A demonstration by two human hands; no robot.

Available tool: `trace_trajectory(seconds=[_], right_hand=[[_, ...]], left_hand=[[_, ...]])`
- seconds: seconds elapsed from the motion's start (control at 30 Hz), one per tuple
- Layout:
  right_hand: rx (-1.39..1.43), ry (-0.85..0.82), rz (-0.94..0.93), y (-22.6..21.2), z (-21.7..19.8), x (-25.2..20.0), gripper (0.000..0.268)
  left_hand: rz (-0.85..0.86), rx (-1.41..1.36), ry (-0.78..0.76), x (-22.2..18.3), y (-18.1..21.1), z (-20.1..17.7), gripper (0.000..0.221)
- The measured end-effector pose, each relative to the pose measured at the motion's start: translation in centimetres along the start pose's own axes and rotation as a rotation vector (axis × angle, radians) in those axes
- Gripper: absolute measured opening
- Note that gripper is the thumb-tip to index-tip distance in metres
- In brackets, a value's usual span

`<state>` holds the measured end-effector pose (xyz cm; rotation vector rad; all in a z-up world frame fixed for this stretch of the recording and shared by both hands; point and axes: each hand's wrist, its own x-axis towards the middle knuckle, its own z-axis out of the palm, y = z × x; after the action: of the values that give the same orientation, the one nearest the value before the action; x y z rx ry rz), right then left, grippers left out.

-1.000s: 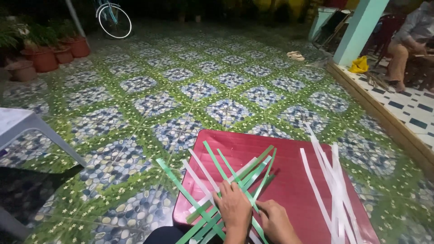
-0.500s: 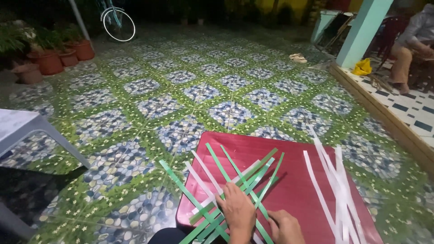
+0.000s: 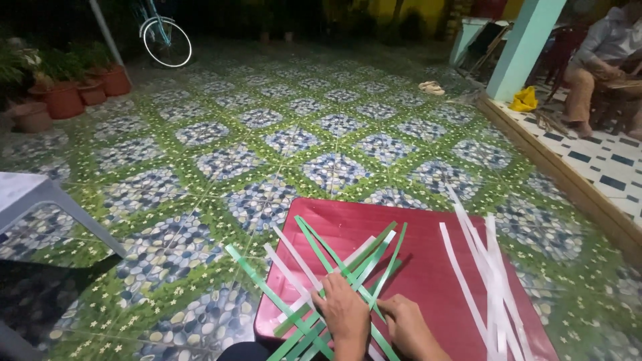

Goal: Weaving green and white plastic strips together on a red plastic stool to create a mat pattern.

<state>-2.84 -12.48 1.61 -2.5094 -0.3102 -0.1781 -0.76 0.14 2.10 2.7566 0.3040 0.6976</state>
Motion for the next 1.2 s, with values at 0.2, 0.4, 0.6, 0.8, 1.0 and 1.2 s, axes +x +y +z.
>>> trace_trajectory(seconds=[0.2,0.4,0.6,0.8,1.0,1.2], right_hand=[[-0.042,-0.027,-0.119,1.2,0.5,0.2,0.017],[-0.008,-0.055,-0.234,3.2,0.8,1.2,0.02],[-0.026,-0.173,-0.152,0.7,-1.1,0.9,0.021],[-0.008,-0.094,-0.293,2.2,-0.2,1.2,0.027],[-0.295,0.037,-0.093,0.9,1.9,-0.4,0.06],[-0.48,-0.194,0.024,0.4,7.2,-0.7,0.095]], left_hand=[[-0.042,-0.038,-0.123,0.2,-0.4,1.1,0.023],[-0.073,-0.013,-0.051,-0.1,-0.1,0.5,0.023],[-0.051,-0.017,-0.069,-0.1,-0.3,0.0,0.02],[-0.033,-0.03,0.013,0.0,-0.4,1.5,0.018],[-0.132,-0.183,-0.01,0.4,-0.4,0.6,0.047],[-0.327,-0.547,-0.128,3.9,-2.8,-6.4,0.029]])
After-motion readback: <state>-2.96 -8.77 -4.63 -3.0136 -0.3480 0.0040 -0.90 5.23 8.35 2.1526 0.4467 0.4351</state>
